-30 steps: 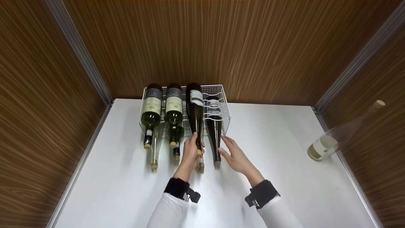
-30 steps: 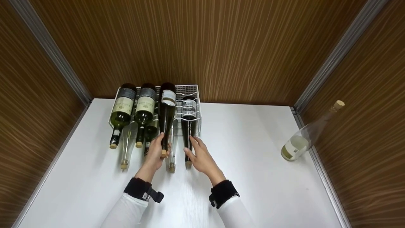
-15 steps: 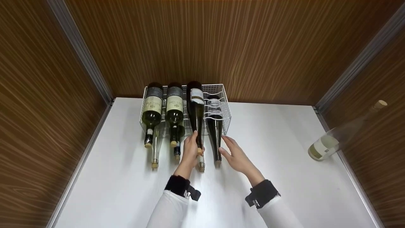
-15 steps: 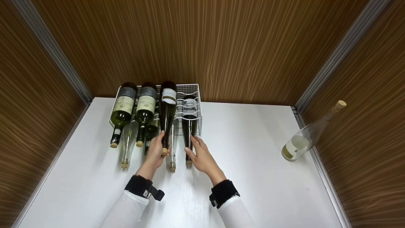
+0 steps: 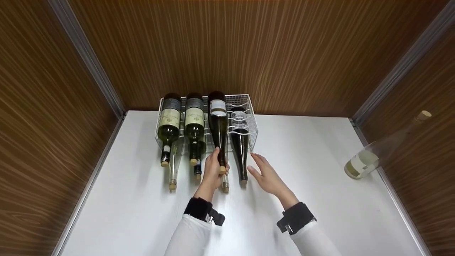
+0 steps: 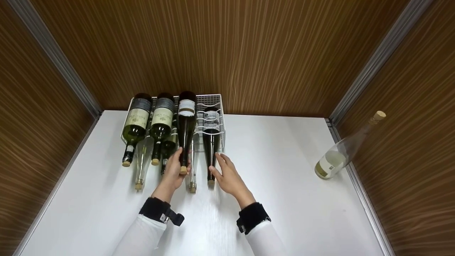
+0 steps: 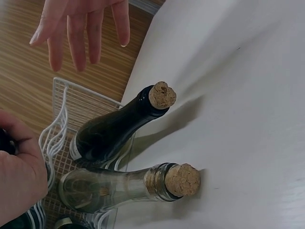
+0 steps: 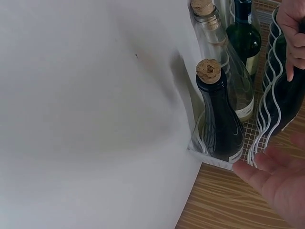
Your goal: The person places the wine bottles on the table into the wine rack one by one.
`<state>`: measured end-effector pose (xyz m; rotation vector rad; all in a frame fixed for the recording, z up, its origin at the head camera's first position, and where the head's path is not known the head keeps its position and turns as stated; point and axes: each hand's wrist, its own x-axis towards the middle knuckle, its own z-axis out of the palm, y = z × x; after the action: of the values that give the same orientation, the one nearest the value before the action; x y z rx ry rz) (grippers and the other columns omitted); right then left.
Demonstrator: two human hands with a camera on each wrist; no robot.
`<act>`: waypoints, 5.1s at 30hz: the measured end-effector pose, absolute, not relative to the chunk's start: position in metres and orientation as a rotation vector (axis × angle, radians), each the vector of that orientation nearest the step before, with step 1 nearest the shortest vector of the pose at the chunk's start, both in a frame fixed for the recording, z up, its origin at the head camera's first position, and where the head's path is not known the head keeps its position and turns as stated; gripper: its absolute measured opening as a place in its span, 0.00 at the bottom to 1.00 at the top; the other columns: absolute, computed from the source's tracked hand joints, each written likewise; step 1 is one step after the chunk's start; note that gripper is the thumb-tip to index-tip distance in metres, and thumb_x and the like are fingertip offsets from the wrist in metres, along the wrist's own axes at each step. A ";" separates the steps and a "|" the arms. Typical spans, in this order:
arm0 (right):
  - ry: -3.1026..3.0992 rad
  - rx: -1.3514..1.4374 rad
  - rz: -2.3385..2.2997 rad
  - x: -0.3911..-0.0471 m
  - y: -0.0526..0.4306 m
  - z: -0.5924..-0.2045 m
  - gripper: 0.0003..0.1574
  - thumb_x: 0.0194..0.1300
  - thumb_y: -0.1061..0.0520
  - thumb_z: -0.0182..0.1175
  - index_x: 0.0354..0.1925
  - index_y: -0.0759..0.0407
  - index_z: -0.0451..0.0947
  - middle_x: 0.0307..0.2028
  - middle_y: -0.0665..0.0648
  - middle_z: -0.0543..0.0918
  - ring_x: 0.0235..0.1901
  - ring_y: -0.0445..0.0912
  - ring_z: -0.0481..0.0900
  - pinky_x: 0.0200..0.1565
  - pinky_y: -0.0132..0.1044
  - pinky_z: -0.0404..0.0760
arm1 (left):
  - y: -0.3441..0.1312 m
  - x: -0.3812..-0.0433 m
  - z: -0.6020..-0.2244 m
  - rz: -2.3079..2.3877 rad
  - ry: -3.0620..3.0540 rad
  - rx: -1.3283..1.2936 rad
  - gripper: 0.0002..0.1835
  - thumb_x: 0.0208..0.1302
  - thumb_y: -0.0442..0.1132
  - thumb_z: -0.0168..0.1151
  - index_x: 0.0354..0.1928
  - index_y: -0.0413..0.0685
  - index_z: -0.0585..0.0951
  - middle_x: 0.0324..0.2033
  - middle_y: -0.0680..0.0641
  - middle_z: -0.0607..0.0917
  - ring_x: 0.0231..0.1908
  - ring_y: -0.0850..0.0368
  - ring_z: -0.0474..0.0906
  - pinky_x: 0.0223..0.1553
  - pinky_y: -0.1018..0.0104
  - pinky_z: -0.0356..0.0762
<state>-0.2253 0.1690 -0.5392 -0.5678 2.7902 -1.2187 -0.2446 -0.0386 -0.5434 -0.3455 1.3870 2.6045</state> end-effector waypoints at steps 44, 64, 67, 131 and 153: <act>2.850 -0.092 -1.207 -0.214 0.298 -0.545 0.43 0.78 0.39 0.39 0.76 0.65 0.44 0.73 0.74 0.47 0.72 0.68 0.44 0.68 0.64 0.45 | 0.041 -0.214 -0.548 2.110 1.721 -0.086 0.31 0.76 0.51 0.44 0.72 0.39 0.62 0.52 0.35 0.81 0.47 0.41 0.82 0.48 0.50 0.80; 2.863 0.290 -1.326 -0.200 0.376 -0.528 0.46 0.78 0.40 0.37 0.76 0.68 0.37 0.73 0.76 0.45 0.70 0.70 0.47 0.67 0.63 0.52 | 0.059 -0.208 -0.535 2.030 1.752 -0.009 0.32 0.75 0.56 0.45 0.71 0.41 0.64 0.52 0.39 0.81 0.46 0.46 0.82 0.48 0.52 0.80; 2.839 0.430 -1.433 -0.198 0.385 -0.528 0.45 0.78 0.40 0.36 0.76 0.68 0.37 0.73 0.75 0.45 0.71 0.69 0.48 0.67 0.62 0.54 | 0.060 -0.207 -0.535 2.031 1.748 -0.010 0.32 0.75 0.56 0.45 0.71 0.41 0.65 0.53 0.39 0.81 0.47 0.45 0.82 0.47 0.52 0.81; 2.684 1.025 -1.696 -0.244 0.450 -0.458 0.63 0.67 0.41 0.60 0.75 0.49 0.24 0.76 0.63 0.39 0.74 0.55 0.41 0.71 0.49 0.48 | 0.114 -0.205 -0.502 1.911 1.650 0.229 0.34 0.72 0.62 0.45 0.72 0.51 0.65 0.55 0.44 0.80 0.50 0.49 0.81 0.50 0.55 0.79; 2.990 0.682 -1.635 -0.232 0.383 -0.477 0.48 0.65 0.56 0.66 0.69 0.55 0.45 0.69 0.62 0.60 0.73 0.52 0.50 0.71 0.48 0.52 | 0.115 -0.205 -0.498 2.063 1.426 0.249 0.31 0.74 0.57 0.47 0.71 0.48 0.66 0.56 0.39 0.79 0.50 0.45 0.82 0.52 0.53 0.78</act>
<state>-0.2320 0.3827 -0.4773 0.6820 2.9898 -1.6354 -0.2046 0.1147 -0.4977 0.2492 1.4259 2.0634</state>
